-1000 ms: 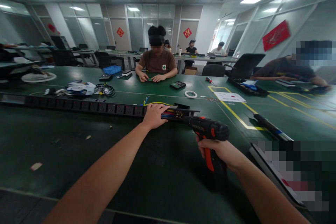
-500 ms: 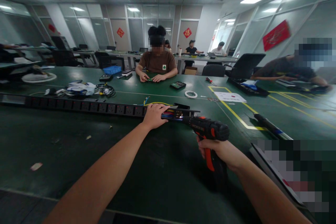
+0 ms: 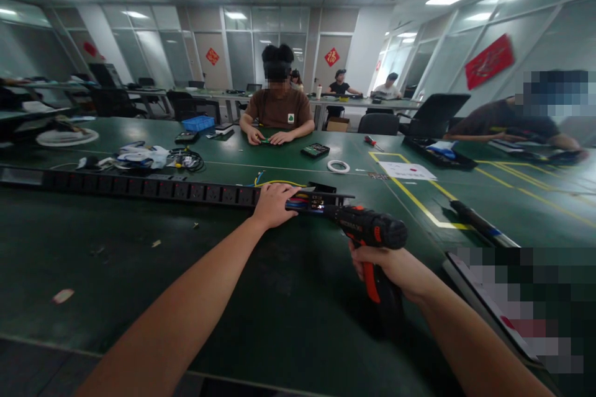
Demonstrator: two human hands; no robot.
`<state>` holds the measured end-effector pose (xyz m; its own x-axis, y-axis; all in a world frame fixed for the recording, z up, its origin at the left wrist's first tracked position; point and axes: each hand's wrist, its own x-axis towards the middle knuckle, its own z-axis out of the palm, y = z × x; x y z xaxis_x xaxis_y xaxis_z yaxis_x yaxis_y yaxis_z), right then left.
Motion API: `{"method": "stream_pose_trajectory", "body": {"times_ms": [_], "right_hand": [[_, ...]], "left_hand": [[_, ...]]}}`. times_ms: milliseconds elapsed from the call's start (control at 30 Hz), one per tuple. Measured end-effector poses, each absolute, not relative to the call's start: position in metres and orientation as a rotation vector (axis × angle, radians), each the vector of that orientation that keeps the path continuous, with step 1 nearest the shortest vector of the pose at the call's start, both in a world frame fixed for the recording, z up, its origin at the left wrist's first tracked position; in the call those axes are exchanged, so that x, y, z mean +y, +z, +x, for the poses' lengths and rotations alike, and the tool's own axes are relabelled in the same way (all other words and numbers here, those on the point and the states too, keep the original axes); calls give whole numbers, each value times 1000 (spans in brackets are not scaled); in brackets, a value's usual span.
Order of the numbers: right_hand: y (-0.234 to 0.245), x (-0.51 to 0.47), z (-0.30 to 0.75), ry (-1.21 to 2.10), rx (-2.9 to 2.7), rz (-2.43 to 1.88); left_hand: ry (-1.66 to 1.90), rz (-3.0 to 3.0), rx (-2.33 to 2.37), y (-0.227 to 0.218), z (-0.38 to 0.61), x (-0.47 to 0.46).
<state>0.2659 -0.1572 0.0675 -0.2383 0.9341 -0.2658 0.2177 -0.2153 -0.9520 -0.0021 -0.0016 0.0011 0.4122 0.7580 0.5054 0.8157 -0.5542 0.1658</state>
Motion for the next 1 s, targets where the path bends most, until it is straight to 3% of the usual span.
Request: {"method": "stream_pose_trajectory", "body": {"times_ms": [1000], "right_hand": [[63,-157,265,1507,-1401,-1401]], "left_hand": [[-837,-2541,-1421,3,-1,-2]]}}
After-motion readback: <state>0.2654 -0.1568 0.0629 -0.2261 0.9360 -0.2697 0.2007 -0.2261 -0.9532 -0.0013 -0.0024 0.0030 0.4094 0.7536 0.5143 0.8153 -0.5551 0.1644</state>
